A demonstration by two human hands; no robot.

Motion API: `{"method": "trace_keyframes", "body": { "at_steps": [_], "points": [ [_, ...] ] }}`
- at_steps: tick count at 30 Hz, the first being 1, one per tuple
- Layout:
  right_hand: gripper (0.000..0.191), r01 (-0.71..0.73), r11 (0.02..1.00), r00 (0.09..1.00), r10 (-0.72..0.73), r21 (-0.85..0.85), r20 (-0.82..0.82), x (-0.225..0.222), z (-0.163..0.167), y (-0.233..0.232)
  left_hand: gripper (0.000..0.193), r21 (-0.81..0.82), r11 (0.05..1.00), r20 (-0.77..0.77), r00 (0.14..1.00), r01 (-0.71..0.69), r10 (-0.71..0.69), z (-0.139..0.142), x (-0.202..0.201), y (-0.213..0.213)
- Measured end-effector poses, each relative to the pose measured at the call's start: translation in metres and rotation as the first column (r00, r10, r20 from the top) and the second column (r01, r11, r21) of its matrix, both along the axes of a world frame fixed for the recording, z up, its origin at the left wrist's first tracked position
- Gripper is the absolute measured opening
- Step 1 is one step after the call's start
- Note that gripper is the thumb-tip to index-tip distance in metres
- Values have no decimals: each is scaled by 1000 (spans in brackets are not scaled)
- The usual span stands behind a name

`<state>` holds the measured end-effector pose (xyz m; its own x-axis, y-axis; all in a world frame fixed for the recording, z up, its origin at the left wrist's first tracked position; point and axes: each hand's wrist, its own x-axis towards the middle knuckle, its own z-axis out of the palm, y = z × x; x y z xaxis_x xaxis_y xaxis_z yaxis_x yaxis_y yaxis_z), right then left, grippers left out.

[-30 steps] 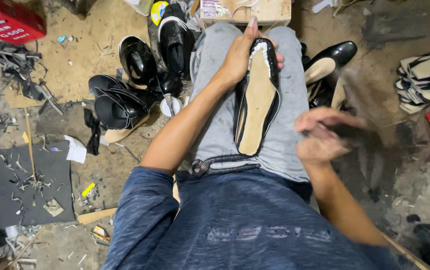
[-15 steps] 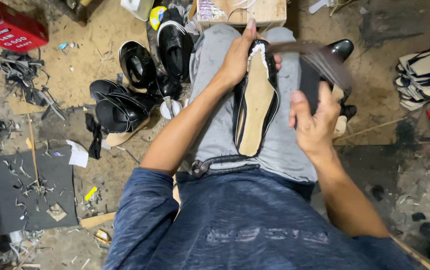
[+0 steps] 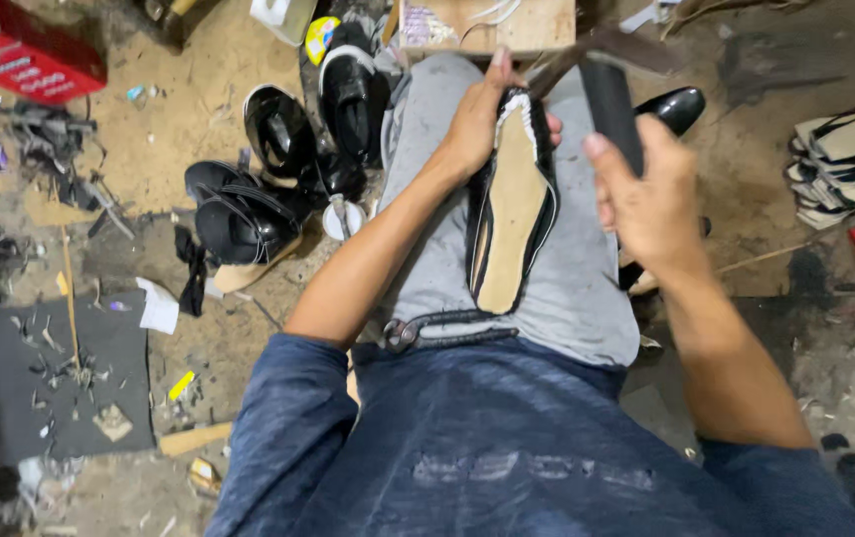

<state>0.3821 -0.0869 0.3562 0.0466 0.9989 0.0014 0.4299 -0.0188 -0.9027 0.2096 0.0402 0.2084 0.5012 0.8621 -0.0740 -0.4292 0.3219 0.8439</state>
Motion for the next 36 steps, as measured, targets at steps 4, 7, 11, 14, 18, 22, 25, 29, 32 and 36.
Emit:
{"method": "trace_keyframes", "body": {
  "at_steps": [4,7,11,14,18,22,25,29,32,36],
  "points": [
    [57,75,910,921,93,408,-379,17,30,-6,85,-14,1000,65,998,5,-4,0,0,-2],
    [64,200,761,842,189,617,-505,5,-1,-2,85,-28,999,37,999,-19,20,0,-1,-1],
    [37,-32,995,846,-23,94,532,-10,-53,1,86,72,996,-75,996,-43,48,0,-2,0],
    [30,-14,964,997,-5,265,71,-5,-54,-20,77,205,962,-117,972,-178,205,1,0,-15],
    [20,82,970,995,-93,228,39,-2,-41,-52,39,494,820,-399,762,-289,510,16,-14,-59],
    [18,255,965,962,-259,-66,-80,9,-33,-53,32,322,899,-265,884,-297,386,56,-32,-89],
    [19,55,999,988,-54,2,-143,28,-5,-40,36,534,794,-182,877,-291,444,99,-44,-92],
    [17,-123,984,982,139,127,-126,30,52,-23,48,682,687,-176,856,-250,486,147,-64,-84],
    [19,-291,941,921,228,171,315,40,96,-15,49,765,635,-298,814,-109,499,161,-73,-78],
    [23,-381,894,843,232,235,485,38,114,-6,47,733,669,-246,871,-119,425,159,-78,-79]
  ]
}}
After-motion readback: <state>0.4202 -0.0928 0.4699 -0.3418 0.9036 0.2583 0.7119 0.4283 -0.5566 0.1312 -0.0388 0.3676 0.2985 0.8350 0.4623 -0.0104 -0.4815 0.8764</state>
